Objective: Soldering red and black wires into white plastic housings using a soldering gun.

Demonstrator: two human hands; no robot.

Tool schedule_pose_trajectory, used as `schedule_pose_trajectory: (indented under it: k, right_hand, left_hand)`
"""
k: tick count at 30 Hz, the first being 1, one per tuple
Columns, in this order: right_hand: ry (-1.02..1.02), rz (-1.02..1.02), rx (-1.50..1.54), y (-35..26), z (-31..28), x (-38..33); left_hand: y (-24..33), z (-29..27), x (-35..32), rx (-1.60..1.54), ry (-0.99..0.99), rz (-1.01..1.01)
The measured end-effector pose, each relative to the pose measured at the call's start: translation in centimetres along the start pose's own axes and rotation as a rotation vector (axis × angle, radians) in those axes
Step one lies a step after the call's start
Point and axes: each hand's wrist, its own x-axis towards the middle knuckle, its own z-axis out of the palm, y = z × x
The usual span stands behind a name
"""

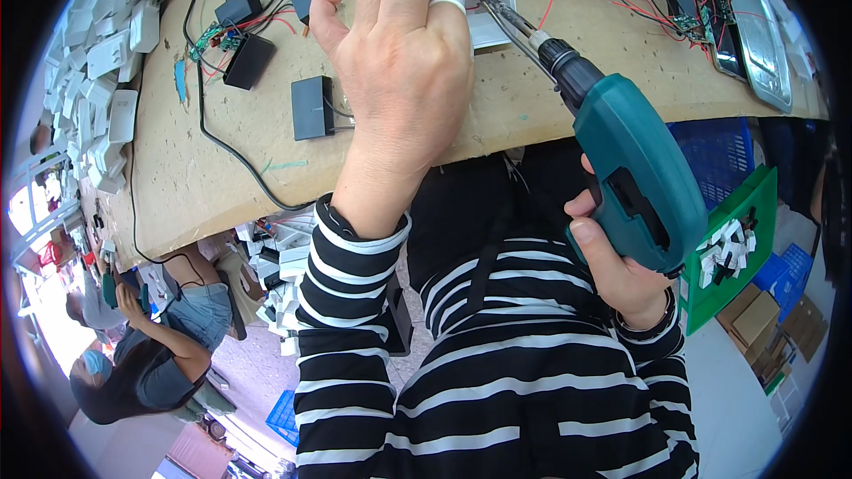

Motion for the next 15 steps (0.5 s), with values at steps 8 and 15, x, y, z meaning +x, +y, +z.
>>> schedule_pose_trajectory:
  k: [8,15]
  right_hand:
    - [0.067,0.001,0.030,0.1,0.2,-0.6]
    - [-0.029,0.000,0.010,-0.5,-0.8,-0.8]
  left_hand:
    - [0.0,-0.2,0.0,-0.007,-0.017,0.001]
    - [0.3,-0.5,-0.3,-0.014,-0.016,-0.006]
